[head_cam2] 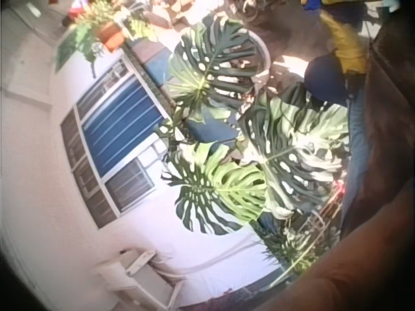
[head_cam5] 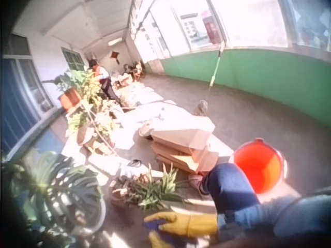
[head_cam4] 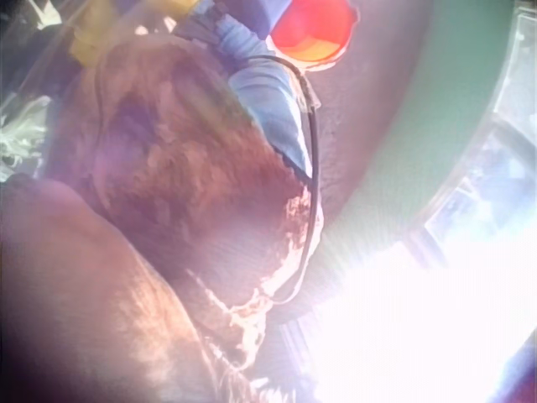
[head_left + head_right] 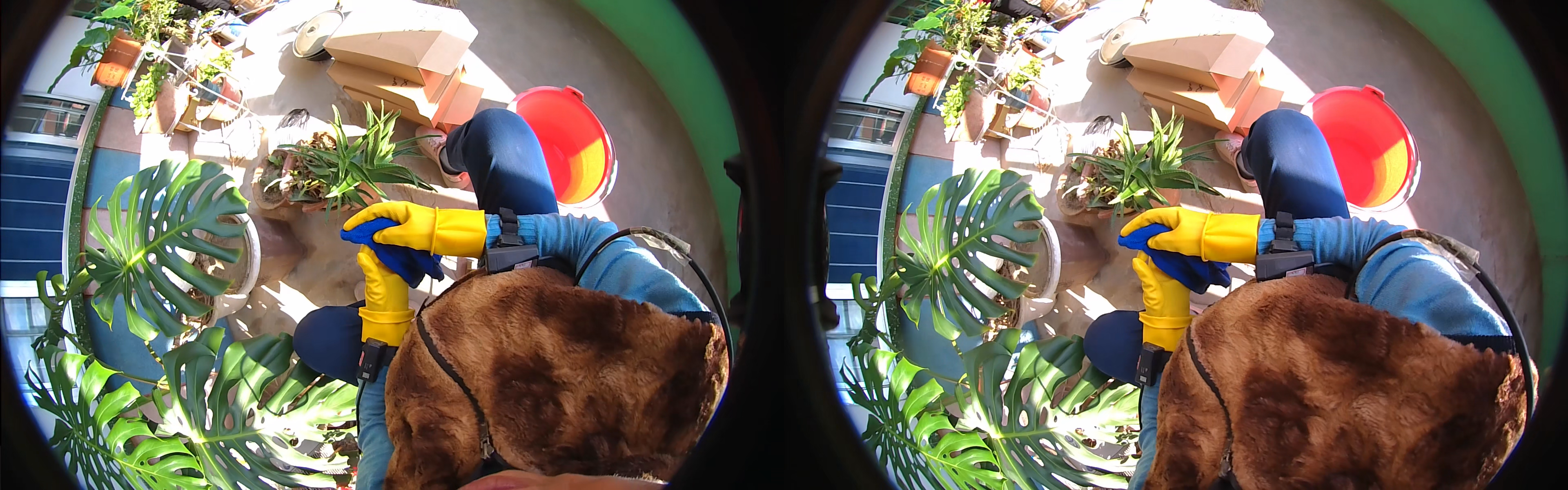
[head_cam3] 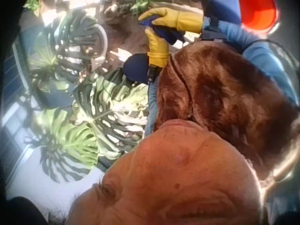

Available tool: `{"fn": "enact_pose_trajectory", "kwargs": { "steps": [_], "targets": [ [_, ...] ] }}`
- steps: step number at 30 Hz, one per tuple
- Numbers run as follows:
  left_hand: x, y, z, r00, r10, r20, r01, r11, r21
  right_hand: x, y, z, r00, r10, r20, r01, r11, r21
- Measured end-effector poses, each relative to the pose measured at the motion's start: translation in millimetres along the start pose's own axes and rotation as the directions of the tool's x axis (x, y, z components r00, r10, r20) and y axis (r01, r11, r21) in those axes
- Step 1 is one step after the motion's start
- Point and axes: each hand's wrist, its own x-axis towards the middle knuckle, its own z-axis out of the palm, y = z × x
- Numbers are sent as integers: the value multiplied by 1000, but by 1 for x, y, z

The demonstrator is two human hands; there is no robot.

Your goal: The person wipes the leaves of a potted plant with a blue cloth while wearing yellow gloves. They repeatedly wipe individual leaves, reposition the cloth, and continue cleaning the same plant throughout the clip.

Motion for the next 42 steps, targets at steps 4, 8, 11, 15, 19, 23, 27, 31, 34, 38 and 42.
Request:
{"fn": "enact_pose_trajectory", "kwargs": {
  "steps": [4, 8, 11, 15, 19, 23, 27, 31, 34, 38, 42],
  "targets": [
    [-19, 3, 0, 998, -56, 30, 44, 950, 309, 1, -2, 7, 998, -6, 60, -6, 980, 200],
    [-14, 5, -13, 979, -203, 29, 171, 887, 430, 2, -14, 2, 993, -99, -69, 107, 985, 134],
    [-16, 14, -22, 969, -233, -86, 241, 803, 545, 2, -17, -15, 999, -45, -19, 49, 954, 296],
    [-29, 51, -40, 976, -111, -190, 192, 854, 484, -6, -15, -35, 991, -123, 43, 118, 988, 101],
    [-32, 56, -51, 968, 237, -86, -107, 695, 711, -17, -22, -32, 964, 146, 223, -94, 969, -227],
    [-26, 48, -55, 952, 301, -55, -86, 436, 896, -30, -39, -32, 939, 304, 162, -145, 774, -617],
    [-26, 39, -49, 965, 240, -103, 35, 274, 961, -28, -31, -35, 882, 451, 137, -356, 828, -434],
    [-17, 27, -41, 980, 190, -57, -13, 346, 938, -33, -2, -40, 835, 508, 211, -369, 803, -469],
    [-13, 17, -37, 970, 3, -241, 209, 492, 845, -42, 20, -44, 918, 365, 154, -171, 716, -677],
    [-10, 3, -39, 984, -75, -161, 176, 532, 829, -33, 42, -42, 964, 267, 22, -192, 747, -637],
    [-4, -14, -46, 985, 163, -51, -15, 380, 925, -24, 47, -32, 963, 225, 150, -143, 893, -427]
  ]
}}
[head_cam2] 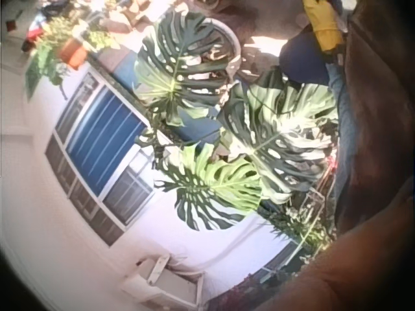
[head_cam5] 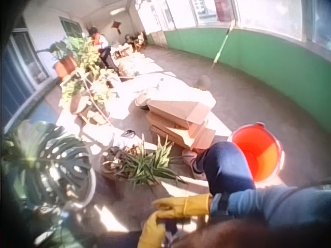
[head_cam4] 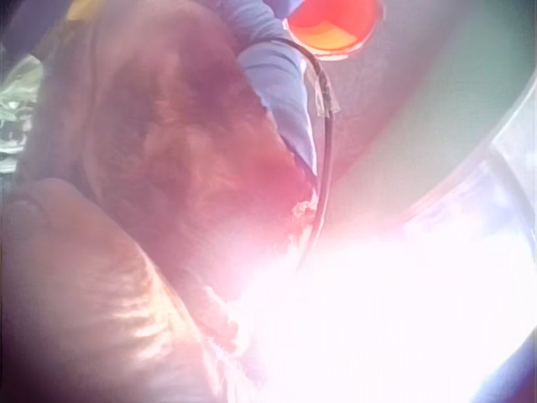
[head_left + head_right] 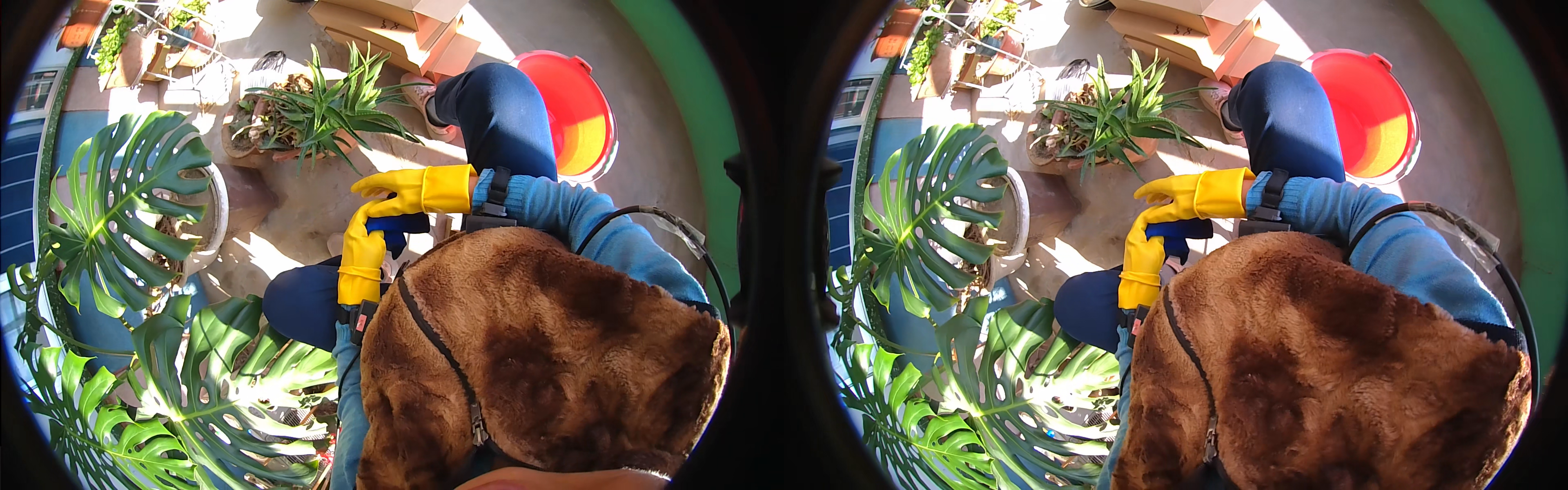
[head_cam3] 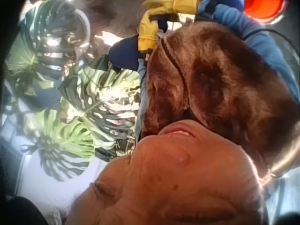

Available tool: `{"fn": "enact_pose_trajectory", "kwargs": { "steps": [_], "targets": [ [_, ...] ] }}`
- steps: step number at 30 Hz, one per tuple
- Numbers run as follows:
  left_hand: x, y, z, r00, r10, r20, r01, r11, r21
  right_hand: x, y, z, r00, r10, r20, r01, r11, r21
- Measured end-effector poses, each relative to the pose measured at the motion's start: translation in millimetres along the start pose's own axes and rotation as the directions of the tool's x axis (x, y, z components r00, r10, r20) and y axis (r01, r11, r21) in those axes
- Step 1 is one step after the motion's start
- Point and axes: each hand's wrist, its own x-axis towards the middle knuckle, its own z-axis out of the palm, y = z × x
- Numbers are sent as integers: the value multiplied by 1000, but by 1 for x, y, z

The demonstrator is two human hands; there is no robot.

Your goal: The person wipes the leaves of a potted plant with a blue cloth while wearing yellow gloves. They repeatedly wipe individual leaves, reposition the cloth, and continue cleaning the same plant throughout the clip.

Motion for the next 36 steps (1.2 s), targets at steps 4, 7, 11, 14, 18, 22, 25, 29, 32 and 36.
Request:
{"fn": "enact_pose_trajectory", "kwargs": {
  "steps": [4, 7, 11, 14, 18, 22, 25, 29, 32, 36],
  "targets": [
    [2, -4, 3, 997, 66, -43, -64, 997, 48, 3, -5, 5, 978, 120, 168, -123, 992, 10],
    [0, -2, -1, 998, -69, 7, 69, 996, 62, 11, 3, 8, 962, 129, 239, -171, 972, 160],
    [2, -2, -6, 996, -41, -80, 40, 999, -17, 31, 24, 19, 956, 186, 226, -251, 920, 303],
    [7, -9, -4, 978, -193, -73, 181, 971, -154, 37, 35, 25, 960, 167, 226, -257, 846, 467],
    [11, -26, -2, 981, -121, -150, 56, 925, -376, 37, 36, 28, 927, 315, 203, -375, 790, 486],
    [12, -37, -3, 977, -162, -137, 76, 870, -487, 41, 33, 27, 885, 395, 248, -465, 717, 519],
    [13, -38, -4, 972, -170, -161, 66, 857, -511, 44, 35, 29, 899, 347, 266, -437, 704, 560],
    [21, -36, -7, 956, -156, -250, 65, 940, -335, 46, 51, 33, 837, 509, 200, -518, 620, 589],
    [22, -38, -11, 940, -212, -266, 116, 935, -335, 50, 62, 38, 850, 525, 54, -471, 709, 524],
    [28, -49, -10, 926, -295, -237, 188, 903, -387, 53, 55, 40, 930, 337, -145, -288, 915, 281]
  ]
}}
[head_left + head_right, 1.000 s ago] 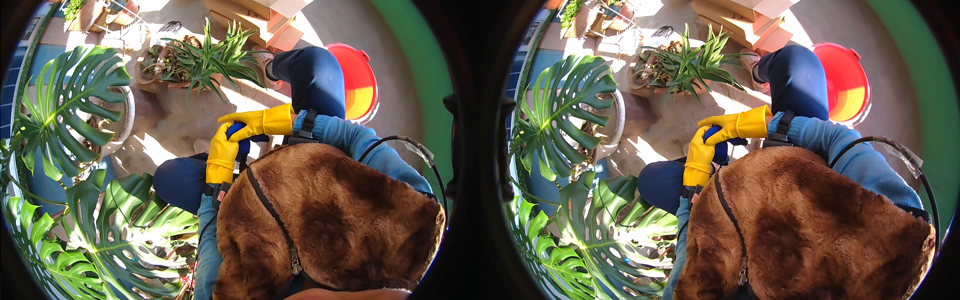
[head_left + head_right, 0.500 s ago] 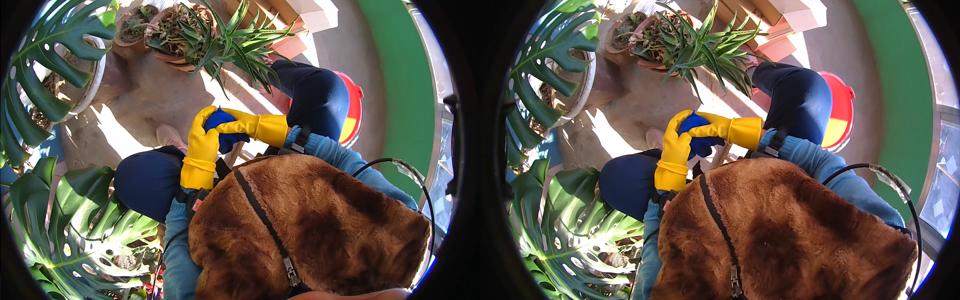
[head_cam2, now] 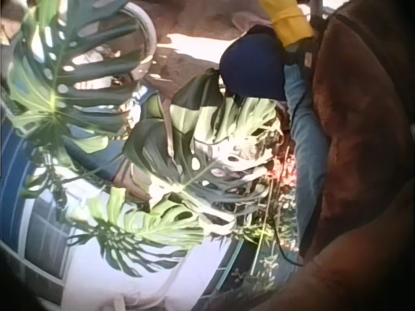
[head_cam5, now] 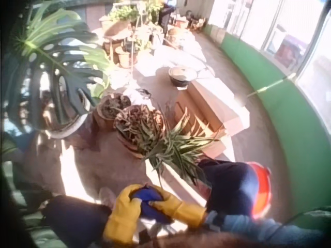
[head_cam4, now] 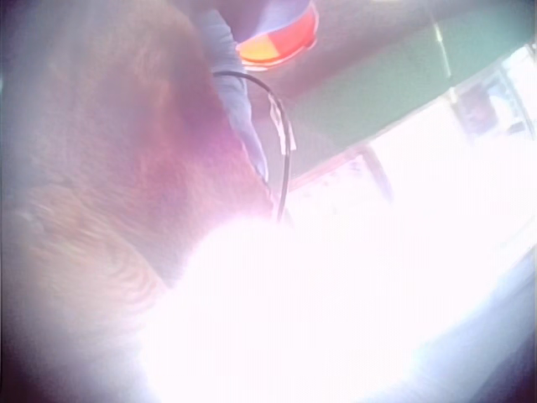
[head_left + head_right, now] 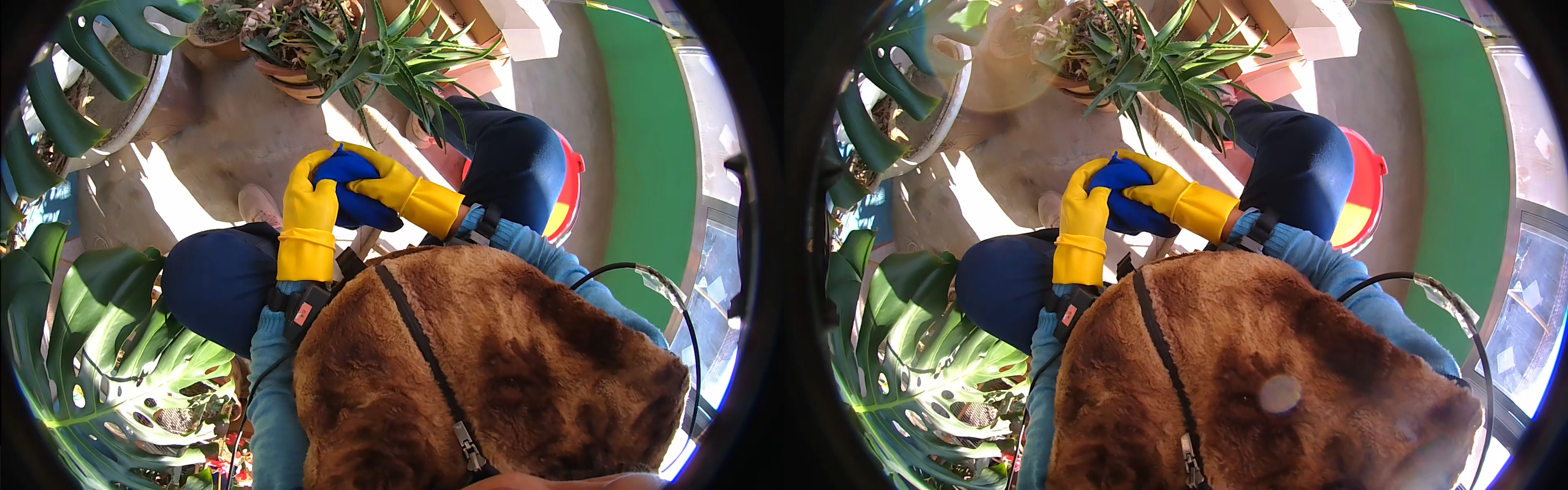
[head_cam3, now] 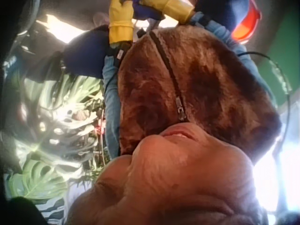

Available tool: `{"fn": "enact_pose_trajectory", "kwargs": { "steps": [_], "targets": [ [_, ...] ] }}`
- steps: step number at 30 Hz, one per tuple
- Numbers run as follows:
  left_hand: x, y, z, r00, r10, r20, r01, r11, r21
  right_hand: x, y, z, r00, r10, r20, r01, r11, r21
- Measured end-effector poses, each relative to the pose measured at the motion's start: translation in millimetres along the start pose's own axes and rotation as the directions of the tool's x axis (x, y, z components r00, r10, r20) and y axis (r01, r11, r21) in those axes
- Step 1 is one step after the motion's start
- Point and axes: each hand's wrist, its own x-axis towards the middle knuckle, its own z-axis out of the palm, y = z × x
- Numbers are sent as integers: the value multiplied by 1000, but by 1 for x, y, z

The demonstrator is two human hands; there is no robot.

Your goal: The person wipes the leaves of a potted plant with a blue cloth while wearing yellow gloves. They repeatedly wipe individual leaves, reposition the cloth, and continue cleaning the same plant throughout the clip.

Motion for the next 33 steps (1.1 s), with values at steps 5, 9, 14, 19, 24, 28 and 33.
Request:
{"fn": "enact_pose_trajectory", "kwargs": {
  "steps": [5, 9, 14, 19, 24, 28, 33],
  "targets": [
    [4, -26, 1, 998, -68, -4, 68, 989, 130, -35, -41, -3, 992, -77, 105, 113, 905, -409],
    [5, -43, 8, 991, -121, 49, 109, 972, 210, -53, -62, -12, 967, -179, 183, 252, 794, -553],
    [1, -42, 21, 952, -291, 96, 299, 950, -86, -67, -62, -19, 951, -188, 244, 302, 728, -615],
    [-10, -24, 23, 858, -483, 176, 513, 788, -340, -65, -47, -15, 959, -149, 240, 278, 652, -705],
    [-7, -9, 30, 865, -466, 185, 500, 774, -388, -57, -23, -21, 928, -319, 194, 368, 686, -628],
    [-1, -4, 32, 901, -363, 239, 434, 786, -441, -67, -22, -29, 922, -379, 79, 374, 820, -434],
    [5, 4, 18, 915, -263, 306, 333, 920, -207, -81, -40, -46, 992, -109, -65, 76, 921, -382]
  ]
}}
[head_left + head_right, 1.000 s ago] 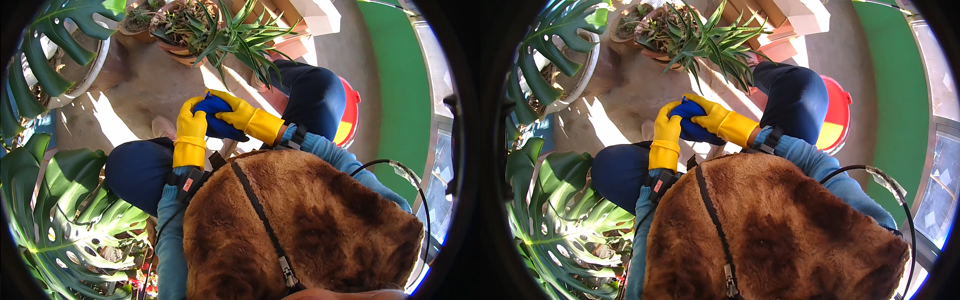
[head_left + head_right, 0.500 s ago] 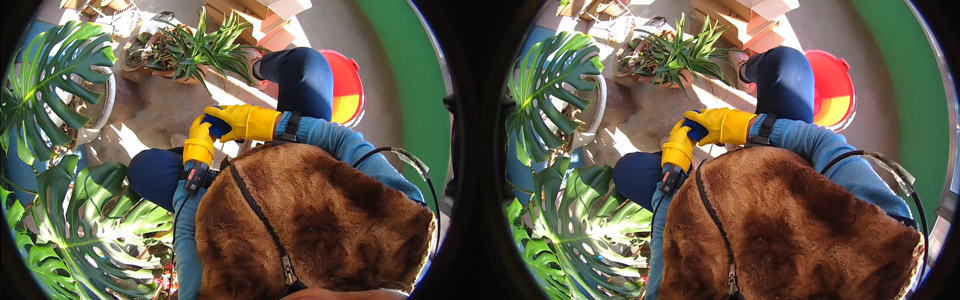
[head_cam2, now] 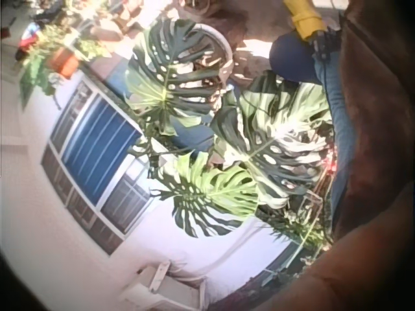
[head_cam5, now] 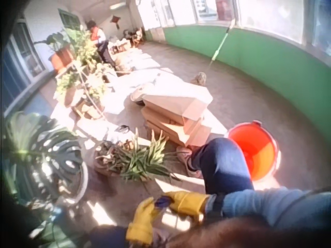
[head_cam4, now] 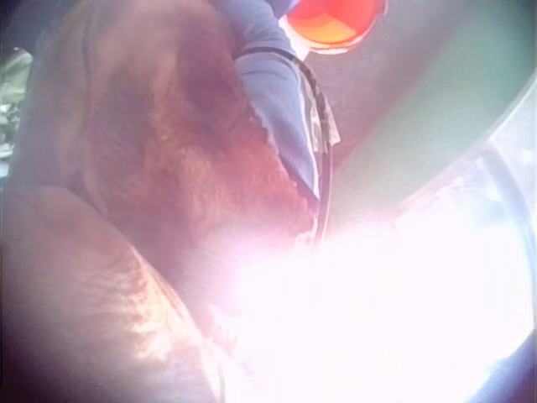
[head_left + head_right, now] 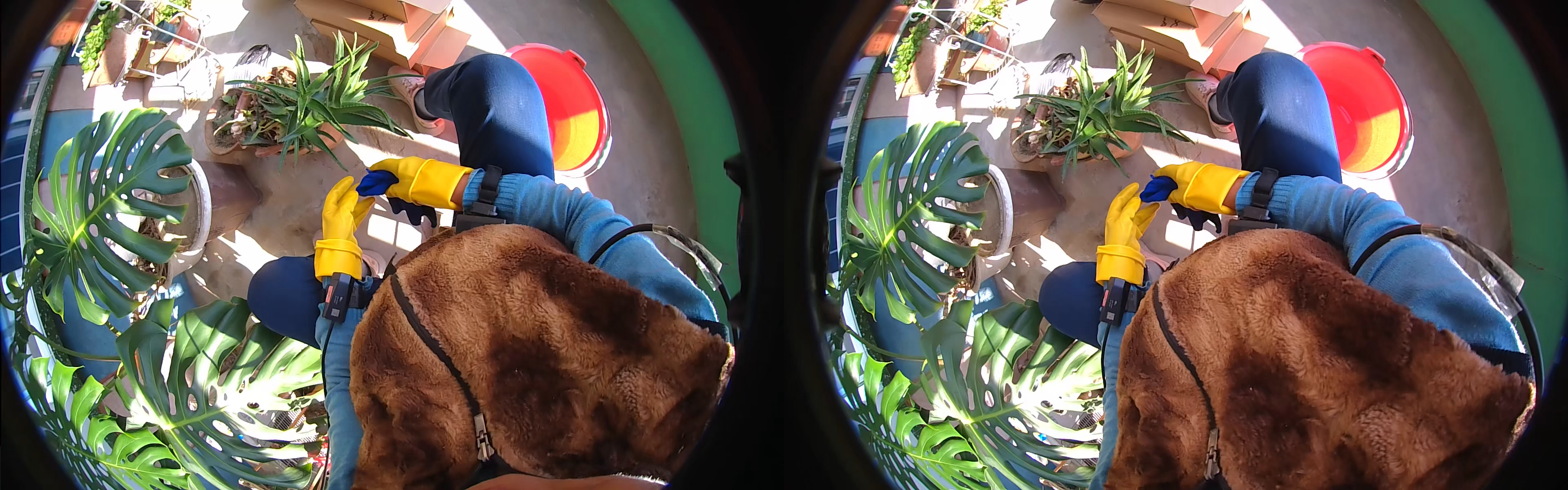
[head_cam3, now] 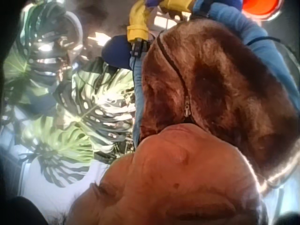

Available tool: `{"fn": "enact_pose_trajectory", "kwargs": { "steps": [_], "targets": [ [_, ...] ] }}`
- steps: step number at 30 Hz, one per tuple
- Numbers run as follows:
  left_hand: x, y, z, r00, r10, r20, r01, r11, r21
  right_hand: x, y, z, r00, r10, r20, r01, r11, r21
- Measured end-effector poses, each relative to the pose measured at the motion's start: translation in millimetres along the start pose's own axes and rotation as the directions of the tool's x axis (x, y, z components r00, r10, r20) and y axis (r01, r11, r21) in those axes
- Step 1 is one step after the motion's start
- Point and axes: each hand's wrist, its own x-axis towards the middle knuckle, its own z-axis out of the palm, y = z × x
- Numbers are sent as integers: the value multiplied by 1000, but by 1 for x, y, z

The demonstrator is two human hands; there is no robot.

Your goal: The person wipes the leaves of a potted plant with a blue cloth while wearing yellow gloves. They repeatedly wipe individual leaves, reposition the cloth, and continue cleaning the same plant throughout the clip.

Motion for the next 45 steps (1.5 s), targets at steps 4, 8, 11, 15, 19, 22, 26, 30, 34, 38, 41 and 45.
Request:
{"fn": "enact_pose_trajectory", "kwargs": {
  "steps": [4, 8, 11, 15, 19, 22, 26, 30, 34, 38, 41, 45],
  "targets": [
    [0, 4, -5, 995, 48, -86, -62, 984, -169, 9, -1, -3, 965, 241, -101, -232, 968, 98],
    [9, 11, -3, 978, 89, -190, -126, 973, -192, 18, 2, 5, 928, 341, -152, -286, 911, 297],
    [30, 24, -2, 963, 141, -232, -172, 978, -120, 21, -2, 8, 912, 390, -124, -290, 830, 476],
    [69, 40, 3, 962, 67, -266, -71, 997, -7, 27, -18, 9, 929, 340, -147, -193, 783, 591],
    [97, 44, 6, 958, 174, -228, -161, 984, 75, 40, -30, 11, 934, 355, -29, -228, 659, 716],
    [108, 41, 5, 945, 213, -246, -206, 977, 54, 50, -30, 12, 934, 341, -102, -172, 682, 711],
    [116, 36, -7, 957, 251, -146, -259, 965, -36, 54, -23, 13, 952, 302, -42, -150, 584, 798],
    [119, 35, -16, 933, 349, -84, -329, 925, 189, 58, -28, 15, 949, 211, -236, 7, 730, 683],
    [112, 35, -9, 918, 350, -187, -290, 913, 287, 64, -37, 15, 949, 289, -126, -104, 666, 738],
    [99, 46, 1, 898, 406, -169, -343, 886, 312, 70, -42, 16, 946, 292, -138, -92, 653, 752],
    [89, 50, 3, 915, 380, -132, -337, 903, 265, 73, -47, 19, 943, 270, -195, -29, 649, 760],
    [90, 51, 1, 904, 399, -151, -322, 870, 373, 75, -52, 17, 949, 267, -166, -18, 573, 819]
  ]
}}
